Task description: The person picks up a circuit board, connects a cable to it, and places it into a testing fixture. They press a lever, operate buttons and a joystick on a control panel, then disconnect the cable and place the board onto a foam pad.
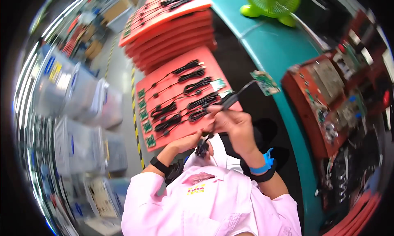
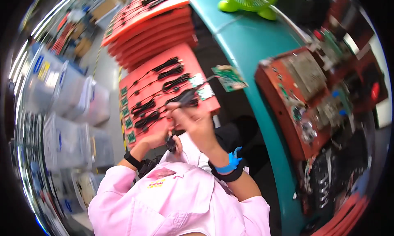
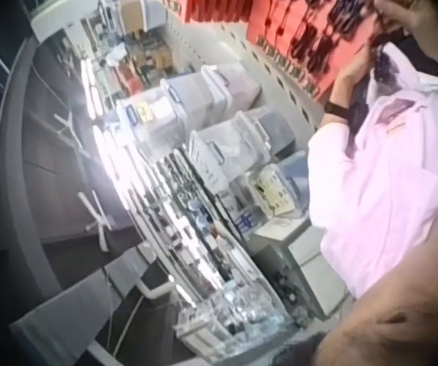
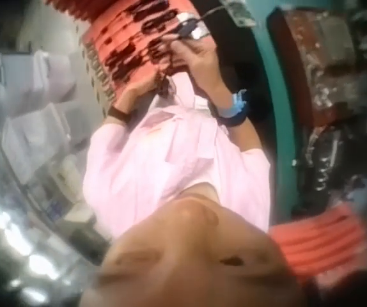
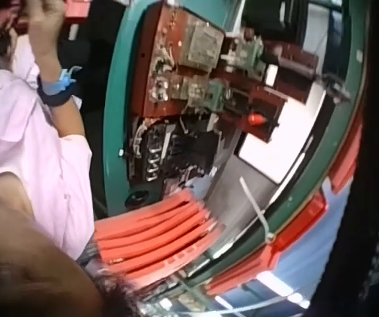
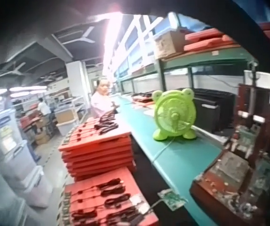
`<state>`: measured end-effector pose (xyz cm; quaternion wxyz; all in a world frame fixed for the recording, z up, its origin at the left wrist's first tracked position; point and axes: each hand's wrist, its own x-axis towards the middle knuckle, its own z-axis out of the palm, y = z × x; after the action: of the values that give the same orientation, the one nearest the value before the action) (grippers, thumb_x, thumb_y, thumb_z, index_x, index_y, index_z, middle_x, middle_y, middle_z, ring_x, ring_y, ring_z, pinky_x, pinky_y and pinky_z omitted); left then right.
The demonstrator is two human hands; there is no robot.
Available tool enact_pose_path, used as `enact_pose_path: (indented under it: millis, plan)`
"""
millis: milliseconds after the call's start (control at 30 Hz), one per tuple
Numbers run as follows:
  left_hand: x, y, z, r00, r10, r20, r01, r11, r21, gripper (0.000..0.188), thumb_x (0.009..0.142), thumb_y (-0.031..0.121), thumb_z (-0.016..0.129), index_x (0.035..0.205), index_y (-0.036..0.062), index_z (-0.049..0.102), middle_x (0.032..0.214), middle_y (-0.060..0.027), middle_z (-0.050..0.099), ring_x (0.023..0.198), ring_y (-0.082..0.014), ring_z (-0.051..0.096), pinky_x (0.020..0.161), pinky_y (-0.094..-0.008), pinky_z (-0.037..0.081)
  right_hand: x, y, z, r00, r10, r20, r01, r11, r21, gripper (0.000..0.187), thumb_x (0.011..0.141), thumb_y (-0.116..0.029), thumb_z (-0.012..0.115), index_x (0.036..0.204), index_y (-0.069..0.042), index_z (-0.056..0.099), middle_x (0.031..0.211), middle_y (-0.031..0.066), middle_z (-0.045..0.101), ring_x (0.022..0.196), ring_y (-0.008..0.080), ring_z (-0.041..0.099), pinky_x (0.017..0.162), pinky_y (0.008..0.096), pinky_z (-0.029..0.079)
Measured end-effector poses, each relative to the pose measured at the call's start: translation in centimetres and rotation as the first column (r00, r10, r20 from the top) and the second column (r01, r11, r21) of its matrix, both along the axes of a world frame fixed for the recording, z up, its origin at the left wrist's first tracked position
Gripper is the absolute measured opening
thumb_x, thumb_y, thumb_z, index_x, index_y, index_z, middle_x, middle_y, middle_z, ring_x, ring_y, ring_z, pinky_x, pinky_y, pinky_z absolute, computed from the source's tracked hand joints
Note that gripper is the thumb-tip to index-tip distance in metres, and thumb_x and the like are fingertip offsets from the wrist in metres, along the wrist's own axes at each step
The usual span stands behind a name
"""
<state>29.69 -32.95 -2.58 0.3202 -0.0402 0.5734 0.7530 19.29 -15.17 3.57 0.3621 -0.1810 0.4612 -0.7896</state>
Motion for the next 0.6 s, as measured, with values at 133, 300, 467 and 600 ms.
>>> enact_pose_path:
  millis: [133, 300, 467, 600]
  plan:
    - [5.6, -1.0, 0.5, 0.969, 0.237, 0.072, -0.245, 0.963, 0.116, 0.034, 0.072, 0.026, 0.066, 0.093, 0.0029, 0.054, 0.076, -0.0061, 0.058, 0.066, -0.0116, 0.056, 0.065, -0.0263, 0.045, -1.2, -3.0, -4.7, 0.992, -0.112, 0.059, 0.116, 0.991, -0.07, 0.026, 0.088, -0.013, 0.048, 0.104, 0.006, 0.056, 0.093, 0.0107, 0.062, 0.084, 0.0167, 0.06, 0.072, 0.0246, 0.047]
    - [8.6, -3.8, 1.7, 0.878, 0.475, -0.06, -0.436, 0.74, -0.513, 0.033, 0.065, 0.022, 0.071, 0.085, 0.0015, 0.053, 0.065, -0.0043, 0.055, 0.059, -0.01, 0.054, 0.055, -0.0229, 0.042, -2.8, -7.8, -11.9, 0.884, -0.064, -0.462, 0.188, 0.956, 0.227, 0.026, 0.088, -0.015, 0.047, 0.101, 0.004, 0.057, 0.095, 0.0112, 0.061, 0.097, 0.02, 0.055, 0.082, 0.0294, 0.042]
    - [7.5, -9.7, -1.0, 0.793, 0.323, -0.517, -0.604, 0.307, -0.736, 0.031, 0.064, 0.018, 0.072, 0.082, 0.0004, 0.054, 0.06, -0.0016, 0.053, 0.059, -0.0099, 0.054, 0.051, -0.0249, 0.04, -3.4, -11.4, -14.4, 0.54, 0.058, -0.839, 0.333, 0.902, 0.276, 0.019, 0.082, -0.015, 0.052, 0.093, -0.001, 0.06, 0.092, 0.0143, 0.059, 0.097, 0.0296, 0.051, 0.082, 0.0386, 0.038]
    - [2.8, -16.4, -2.3, 0.814, 0.277, -0.511, -0.58, 0.325, -0.747, 0.032, 0.064, 0.017, 0.071, 0.087, 0.001, 0.056, 0.061, -0.0043, 0.055, 0.06, -0.0125, 0.055, 0.054, -0.0267, 0.042, -7.3, -14.6, -14.1, 0.449, 0.191, -0.873, 0.469, 0.781, 0.413, 0.018, 0.081, -0.014, 0.051, 0.089, -0.001, 0.06, 0.096, 0.0149, 0.059, 0.104, 0.0313, 0.046, 0.088, 0.0367, 0.035]
